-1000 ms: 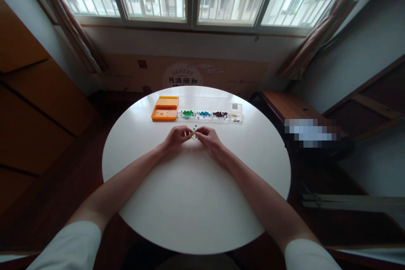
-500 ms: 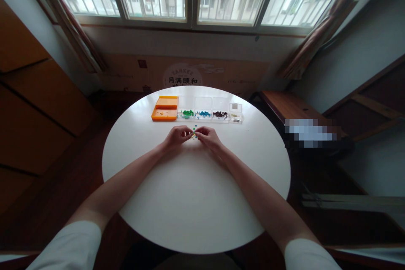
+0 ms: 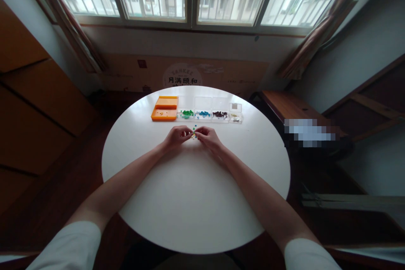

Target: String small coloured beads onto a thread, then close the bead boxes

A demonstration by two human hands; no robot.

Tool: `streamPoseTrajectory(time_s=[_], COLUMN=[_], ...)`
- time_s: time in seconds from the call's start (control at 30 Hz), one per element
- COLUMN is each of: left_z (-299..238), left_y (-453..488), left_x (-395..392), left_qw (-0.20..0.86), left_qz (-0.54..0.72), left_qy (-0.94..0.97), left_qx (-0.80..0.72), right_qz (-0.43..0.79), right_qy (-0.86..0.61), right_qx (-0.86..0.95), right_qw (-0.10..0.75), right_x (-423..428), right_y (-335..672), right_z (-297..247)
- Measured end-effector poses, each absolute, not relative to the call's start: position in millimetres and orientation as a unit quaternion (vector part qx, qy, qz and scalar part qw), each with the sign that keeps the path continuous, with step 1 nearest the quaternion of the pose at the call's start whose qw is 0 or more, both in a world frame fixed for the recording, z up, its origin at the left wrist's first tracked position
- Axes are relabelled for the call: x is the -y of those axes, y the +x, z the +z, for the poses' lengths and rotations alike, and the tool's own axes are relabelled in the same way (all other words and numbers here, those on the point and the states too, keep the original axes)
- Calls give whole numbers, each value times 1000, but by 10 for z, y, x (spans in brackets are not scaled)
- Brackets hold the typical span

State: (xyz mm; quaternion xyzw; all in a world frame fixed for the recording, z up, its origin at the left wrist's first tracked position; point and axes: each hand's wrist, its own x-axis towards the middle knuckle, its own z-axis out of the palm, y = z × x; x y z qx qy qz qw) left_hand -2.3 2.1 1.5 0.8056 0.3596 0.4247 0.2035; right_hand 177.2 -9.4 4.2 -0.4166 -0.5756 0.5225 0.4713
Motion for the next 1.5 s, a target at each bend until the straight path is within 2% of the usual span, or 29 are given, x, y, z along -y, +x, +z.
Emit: streamPoseTrajectory(time_s=[1.5], left_z=[35], left_y=[-22], left_x=[-14], left_qw=[205], left_qz=[426], left_qy=[806], left_qx=[-357], right_qz=[532], right_qy=[-411], right_qx=[569], right_qw=[473], right_x=[113], right_y=[1766], right_z=[69])
